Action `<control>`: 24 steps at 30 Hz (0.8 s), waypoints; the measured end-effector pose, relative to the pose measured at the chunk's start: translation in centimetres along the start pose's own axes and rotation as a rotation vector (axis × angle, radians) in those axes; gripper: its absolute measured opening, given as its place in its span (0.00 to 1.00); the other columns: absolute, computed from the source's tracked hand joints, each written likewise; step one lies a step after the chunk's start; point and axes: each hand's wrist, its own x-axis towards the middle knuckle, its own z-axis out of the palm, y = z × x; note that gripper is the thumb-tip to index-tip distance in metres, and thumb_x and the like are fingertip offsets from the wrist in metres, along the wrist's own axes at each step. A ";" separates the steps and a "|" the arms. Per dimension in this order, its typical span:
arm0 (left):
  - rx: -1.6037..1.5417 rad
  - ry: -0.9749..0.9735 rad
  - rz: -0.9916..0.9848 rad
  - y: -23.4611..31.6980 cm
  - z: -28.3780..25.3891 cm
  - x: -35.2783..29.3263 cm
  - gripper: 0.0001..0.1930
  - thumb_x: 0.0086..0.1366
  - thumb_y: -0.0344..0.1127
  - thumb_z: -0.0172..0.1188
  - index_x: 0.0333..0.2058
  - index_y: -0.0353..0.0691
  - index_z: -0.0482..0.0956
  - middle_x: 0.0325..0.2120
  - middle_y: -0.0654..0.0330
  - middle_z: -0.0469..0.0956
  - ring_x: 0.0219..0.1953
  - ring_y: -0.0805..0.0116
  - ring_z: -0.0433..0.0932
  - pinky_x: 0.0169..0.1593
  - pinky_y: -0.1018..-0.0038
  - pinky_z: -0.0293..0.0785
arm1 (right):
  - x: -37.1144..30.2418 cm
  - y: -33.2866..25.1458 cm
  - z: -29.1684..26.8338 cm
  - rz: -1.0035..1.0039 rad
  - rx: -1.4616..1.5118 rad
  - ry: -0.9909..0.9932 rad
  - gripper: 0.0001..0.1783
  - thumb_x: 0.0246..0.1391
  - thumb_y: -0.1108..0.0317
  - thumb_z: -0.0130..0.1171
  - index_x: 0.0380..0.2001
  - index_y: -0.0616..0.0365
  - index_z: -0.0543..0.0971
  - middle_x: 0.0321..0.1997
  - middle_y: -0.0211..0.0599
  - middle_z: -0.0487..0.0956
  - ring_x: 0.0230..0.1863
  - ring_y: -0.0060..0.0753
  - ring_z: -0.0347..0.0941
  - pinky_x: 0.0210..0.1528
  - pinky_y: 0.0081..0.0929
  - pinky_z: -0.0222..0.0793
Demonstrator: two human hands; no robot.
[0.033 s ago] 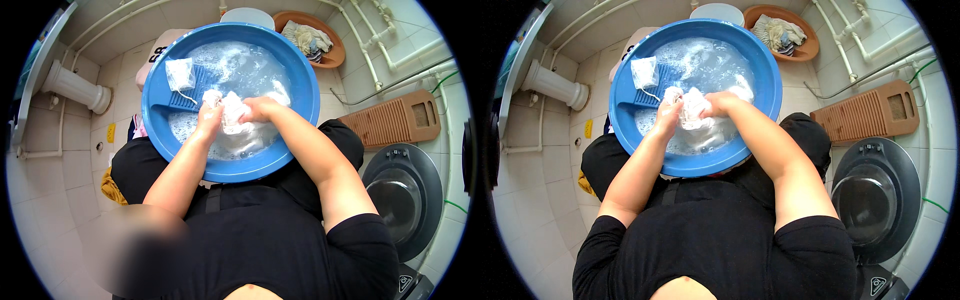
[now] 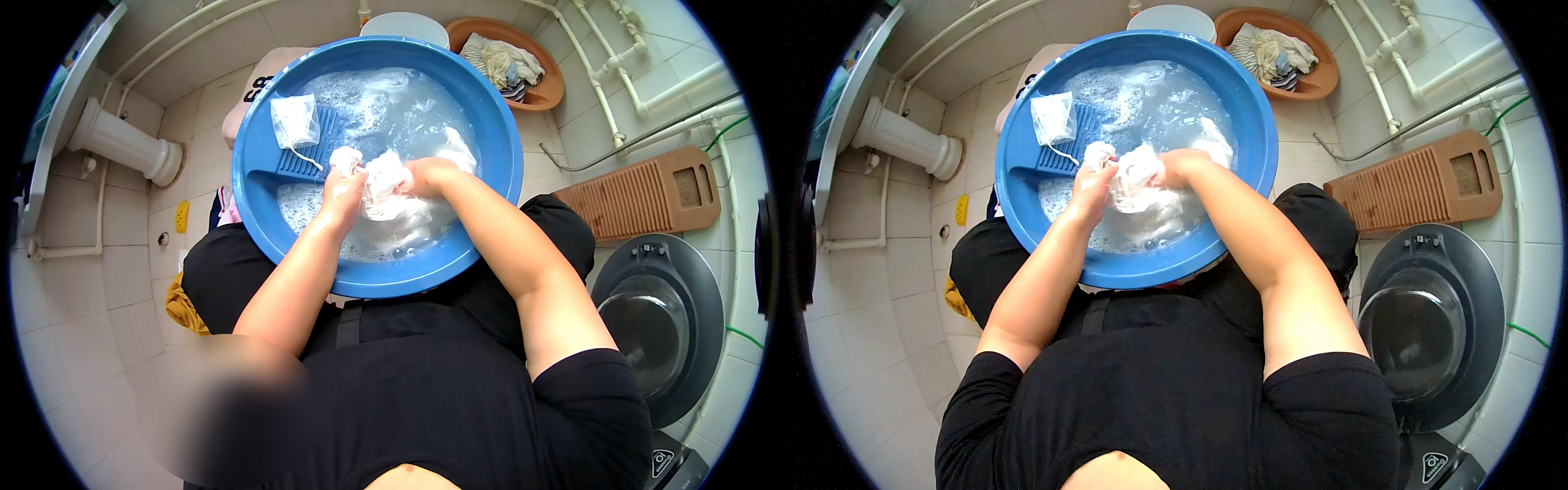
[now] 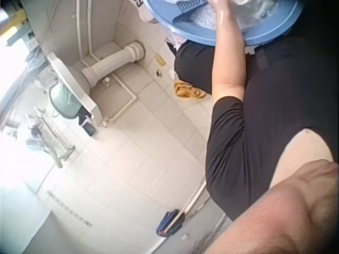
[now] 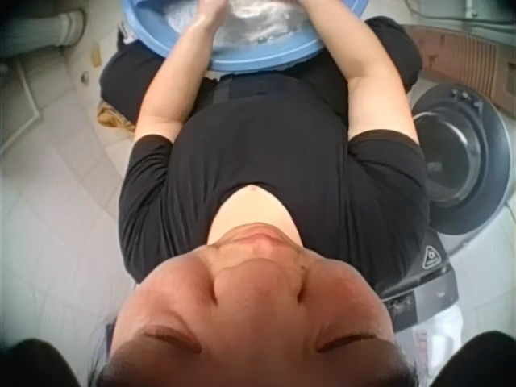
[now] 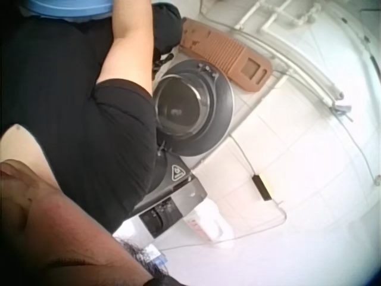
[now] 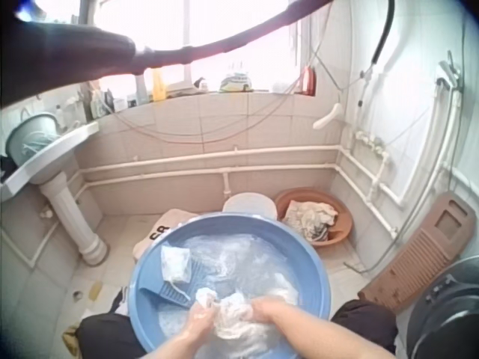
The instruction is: The person sits on the floor and hand-washes a white cloth in a blue basin filled with soapy water. They repeatedly scrub, squeeze, and wring the cloth, occasionally lifting it to inspect it before submerging it again. The person also briefly handles a pink cloth from a pile on the floor.
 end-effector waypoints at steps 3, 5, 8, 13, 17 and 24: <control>-0.112 -0.006 -0.134 0.3 0.3 0.0 0.17 0.60 0.35 0.50 0.47 0.36 0.65 0.41 0.56 0.71 0.42 0.65 0.71 0.46 0.71 0.68 | 1.7 2.7 0.8 0.103 0.105 0.262 0.32 0.38 0.42 0.59 0.39 0.60 0.77 0.41 0.48 0.76 0.46 0.46 0.71 0.49 0.34 0.64; -0.347 -0.086 -0.312 1.4 1.2 -0.2 0.20 0.64 0.44 0.47 0.49 0.37 0.63 0.44 0.56 0.70 0.45 0.62 0.72 0.48 0.68 0.67 | 3.1 3.6 2.2 -0.060 0.549 0.335 0.32 0.38 0.45 0.60 0.37 0.63 0.77 0.41 0.50 0.75 0.45 0.44 0.71 0.48 0.32 0.65; -0.734 -0.147 -0.397 1.1 1.1 0.4 0.25 0.65 0.51 0.40 0.51 0.37 0.63 0.47 0.51 0.69 0.49 0.55 0.69 0.51 0.58 0.66 | 3.2 -0.1 3.2 -0.350 0.892 0.574 0.26 0.36 0.56 0.62 0.37 0.66 0.76 0.48 0.51 0.70 0.48 0.40 0.69 0.47 0.26 0.66; -0.735 -0.124 -0.378 -0.8 -1.0 1.4 0.26 0.64 0.56 0.38 0.47 0.38 0.66 0.40 0.53 0.71 0.40 0.58 0.73 0.44 0.62 0.71 | -4.5 -9.2 4.2 -0.708 0.542 0.783 0.16 0.37 0.65 0.61 0.32 0.60 0.74 0.36 0.45 0.72 0.39 0.47 0.70 0.43 0.34 0.66; -0.656 -0.120 -0.029 -3.8 -0.4 0.6 0.22 0.63 0.49 0.40 0.47 0.40 0.68 0.39 0.54 0.73 0.40 0.60 0.73 0.45 0.66 0.71 | -4.6 -9.8 4.6 -0.854 0.285 0.953 0.14 0.38 0.63 0.60 0.29 0.58 0.74 0.30 0.45 0.74 0.31 0.51 0.72 0.34 0.37 0.68; -0.814 -0.224 -0.505 1.0 2.7 -0.9 0.20 0.65 0.48 0.40 0.44 0.39 0.70 0.38 0.55 0.74 0.41 0.60 0.74 0.44 0.64 0.72 | -0.7 -5.1 3.2 -0.234 0.361 0.961 0.17 0.41 0.51 0.53 0.25 0.53 0.76 0.25 0.43 0.76 0.31 0.46 0.73 0.35 0.36 0.69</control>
